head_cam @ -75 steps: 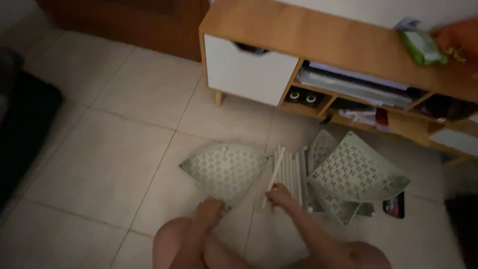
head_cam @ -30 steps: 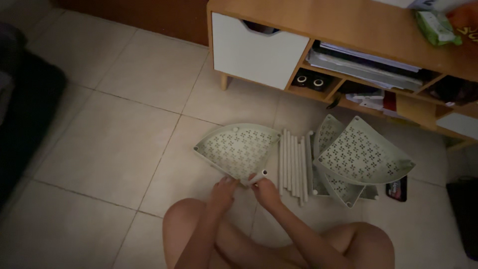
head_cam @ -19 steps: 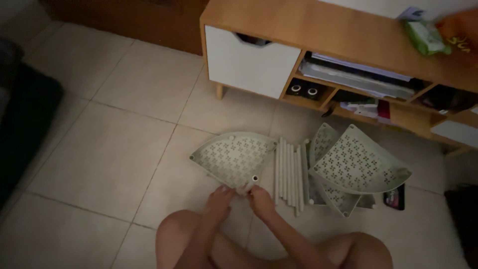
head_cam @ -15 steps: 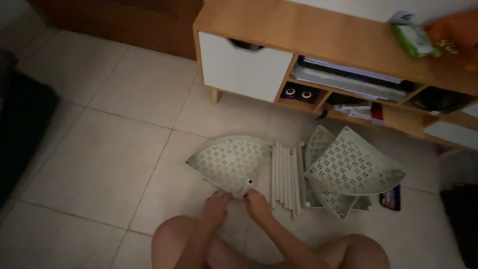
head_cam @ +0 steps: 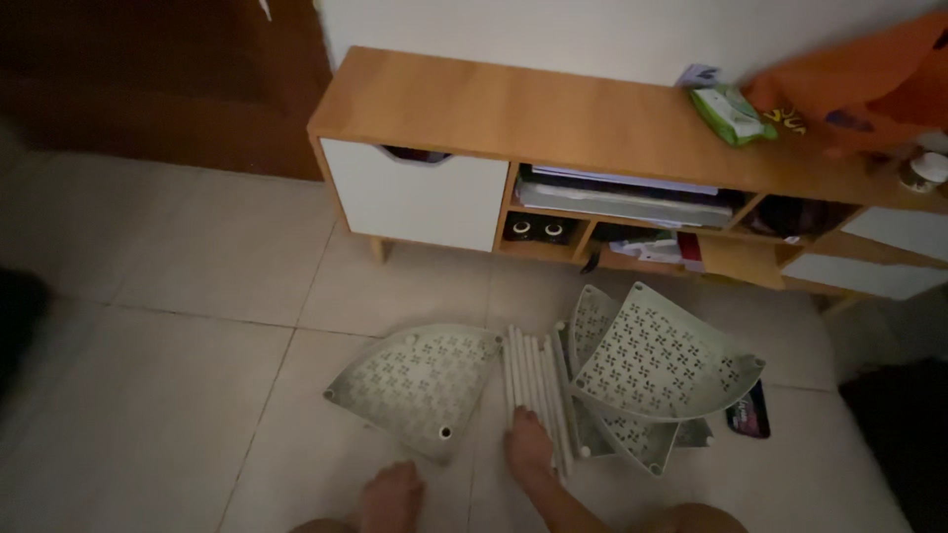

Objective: The person assembles a white corner shelf unit by inserting vertical poles into the holes of triangular perforated shelves and stacking them. They then attach a top shelf and a hanging rail to the poles, completing the structure.

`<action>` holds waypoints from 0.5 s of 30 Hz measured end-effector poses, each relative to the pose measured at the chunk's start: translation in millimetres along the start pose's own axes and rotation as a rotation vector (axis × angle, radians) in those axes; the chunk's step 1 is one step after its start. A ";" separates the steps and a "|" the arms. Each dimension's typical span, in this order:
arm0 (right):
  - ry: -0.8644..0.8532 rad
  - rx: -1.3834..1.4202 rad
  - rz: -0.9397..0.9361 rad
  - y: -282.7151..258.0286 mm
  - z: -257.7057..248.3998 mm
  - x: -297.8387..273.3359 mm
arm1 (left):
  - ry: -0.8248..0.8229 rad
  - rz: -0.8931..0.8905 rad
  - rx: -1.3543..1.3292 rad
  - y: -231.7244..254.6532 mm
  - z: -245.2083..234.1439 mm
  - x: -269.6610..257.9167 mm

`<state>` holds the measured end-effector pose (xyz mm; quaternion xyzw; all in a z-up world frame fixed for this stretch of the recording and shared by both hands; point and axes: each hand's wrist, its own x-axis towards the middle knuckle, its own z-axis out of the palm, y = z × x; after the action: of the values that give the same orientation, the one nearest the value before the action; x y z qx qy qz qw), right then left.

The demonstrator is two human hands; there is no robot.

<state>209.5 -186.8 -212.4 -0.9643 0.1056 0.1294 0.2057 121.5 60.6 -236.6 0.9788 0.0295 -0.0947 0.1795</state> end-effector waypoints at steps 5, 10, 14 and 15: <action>-0.052 -0.105 -0.013 9.9 21.0 20.4 | 0.262 0.510 -0.280 55.9 47.1 -1.2; -0.079 -0.093 -0.064 4.6 19.2 14.2 | 0.236 0.393 -0.288 119.2 64.8 65.0; -0.242 0.223 0.113 2.7 -13.8 1.8 | 0.420 0.089 -0.107 128.7 41.7 106.8; -0.300 0.396 0.184 6.4 -22.9 -0.7 | 0.209 -0.017 -0.083 125.4 36.8 107.8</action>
<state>211.9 -202.2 -194.3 -0.8615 0.1846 0.2658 0.3913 232.3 -67.1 -248.1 0.9748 0.0600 0.0076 0.2149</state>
